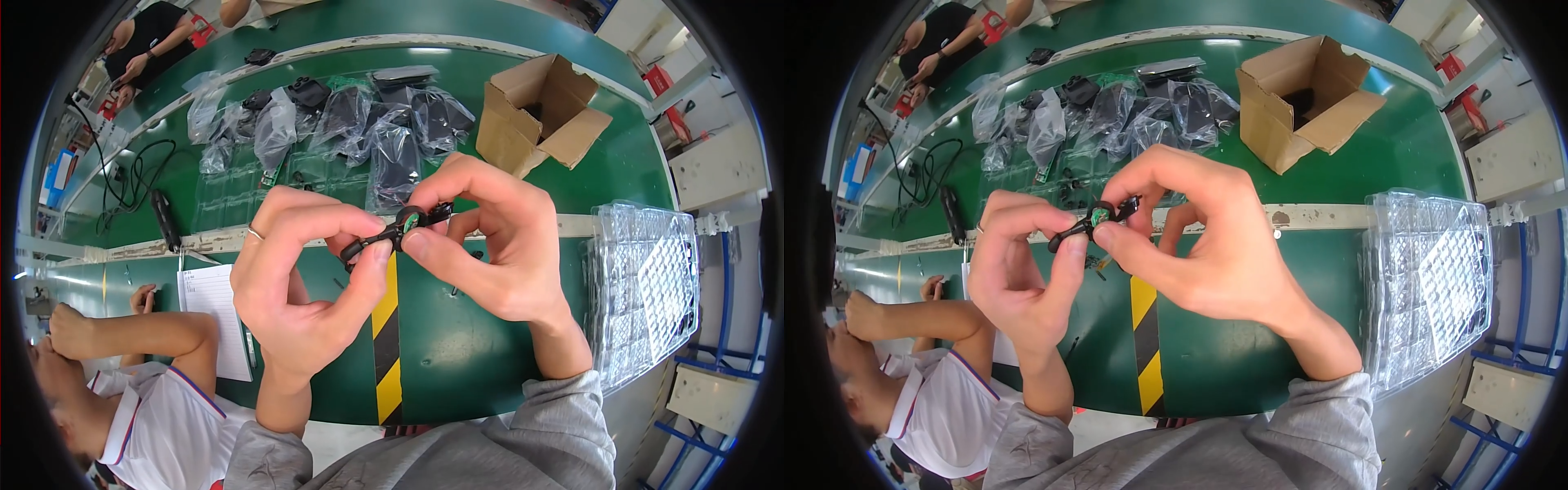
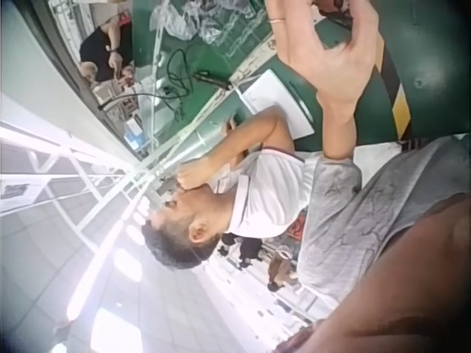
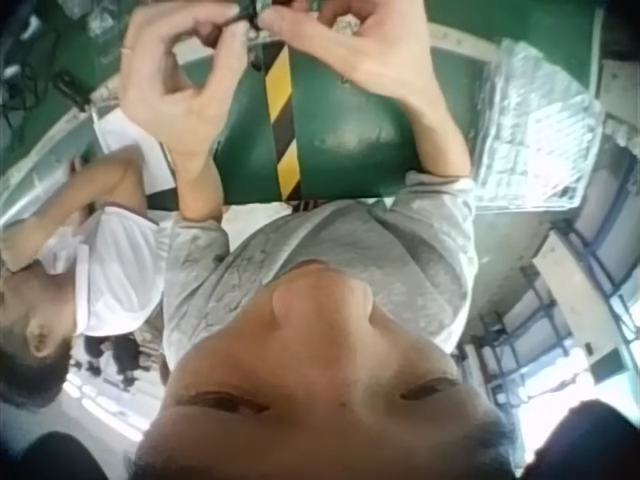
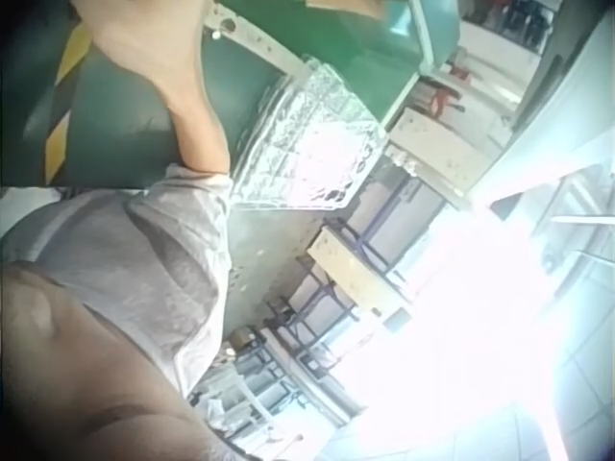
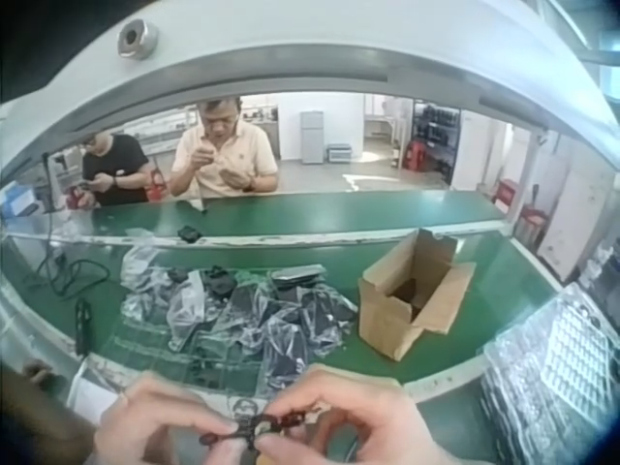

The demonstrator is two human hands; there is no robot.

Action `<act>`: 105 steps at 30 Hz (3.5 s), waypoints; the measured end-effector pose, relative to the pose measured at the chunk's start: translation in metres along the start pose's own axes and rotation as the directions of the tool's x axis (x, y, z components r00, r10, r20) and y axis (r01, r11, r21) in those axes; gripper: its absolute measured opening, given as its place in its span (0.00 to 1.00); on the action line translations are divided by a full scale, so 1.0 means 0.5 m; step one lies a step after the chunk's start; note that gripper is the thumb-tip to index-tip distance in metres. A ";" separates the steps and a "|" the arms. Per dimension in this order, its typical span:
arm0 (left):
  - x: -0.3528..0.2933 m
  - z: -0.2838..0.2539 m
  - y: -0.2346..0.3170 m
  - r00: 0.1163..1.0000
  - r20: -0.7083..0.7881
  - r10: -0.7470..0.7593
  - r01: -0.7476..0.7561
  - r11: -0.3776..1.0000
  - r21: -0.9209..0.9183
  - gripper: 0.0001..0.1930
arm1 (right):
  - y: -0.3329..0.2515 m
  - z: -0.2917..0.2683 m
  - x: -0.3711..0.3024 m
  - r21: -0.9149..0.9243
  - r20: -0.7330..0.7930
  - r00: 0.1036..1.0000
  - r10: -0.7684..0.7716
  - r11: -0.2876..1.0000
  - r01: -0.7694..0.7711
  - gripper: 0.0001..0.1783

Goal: The person assembles small electronic components and plastic parts at a factory workbench, using an electric screwdriver to join them.

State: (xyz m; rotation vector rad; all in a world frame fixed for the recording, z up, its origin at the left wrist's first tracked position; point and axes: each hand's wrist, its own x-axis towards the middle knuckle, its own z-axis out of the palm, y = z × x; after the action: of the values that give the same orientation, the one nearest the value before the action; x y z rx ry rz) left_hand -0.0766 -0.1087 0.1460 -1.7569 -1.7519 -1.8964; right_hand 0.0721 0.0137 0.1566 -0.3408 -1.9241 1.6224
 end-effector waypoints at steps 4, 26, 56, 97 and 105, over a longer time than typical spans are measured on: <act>0.001 0.002 0.001 1.000 0.013 0.004 -0.004 1.000 0.008 0.12 | 0.000 0.000 0.000 0.018 -0.001 0.999 0.033 0.999 -0.033 0.10; 0.002 0.002 0.007 0.999 0.038 0.020 -0.023 0.996 0.086 0.12 | -0.004 -0.002 0.000 0.033 0.011 0.993 0.117 0.993 -0.118 0.10; -0.290 -0.046 -0.087 0.837 0.170 -0.520 0.416 0.807 0.420 0.08 | 0.245 0.122 -0.195 -0.463 0.019 0.982 0.186 0.872 -0.156 0.08; -0.208 0.171 -0.095 0.469 0.495 -0.731 0.874 0.306 -0.377 0.14 | 0.255 -0.107 -0.187 -0.939 -0.076 0.984 -0.164 0.343 -0.015 0.07; -0.211 0.154 -0.082 0.680 0.394 -0.618 0.733 0.555 -0.393 0.14 | 0.179 -0.078 -0.205 0.582 -0.121 0.847 0.517 0.728 -0.361 0.08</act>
State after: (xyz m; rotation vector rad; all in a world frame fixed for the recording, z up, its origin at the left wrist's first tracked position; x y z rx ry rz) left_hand -0.0126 -0.1055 0.0253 -1.5432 -2.4522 -2.8268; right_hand 0.1602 0.0092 0.0459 -0.7900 -1.1413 2.2095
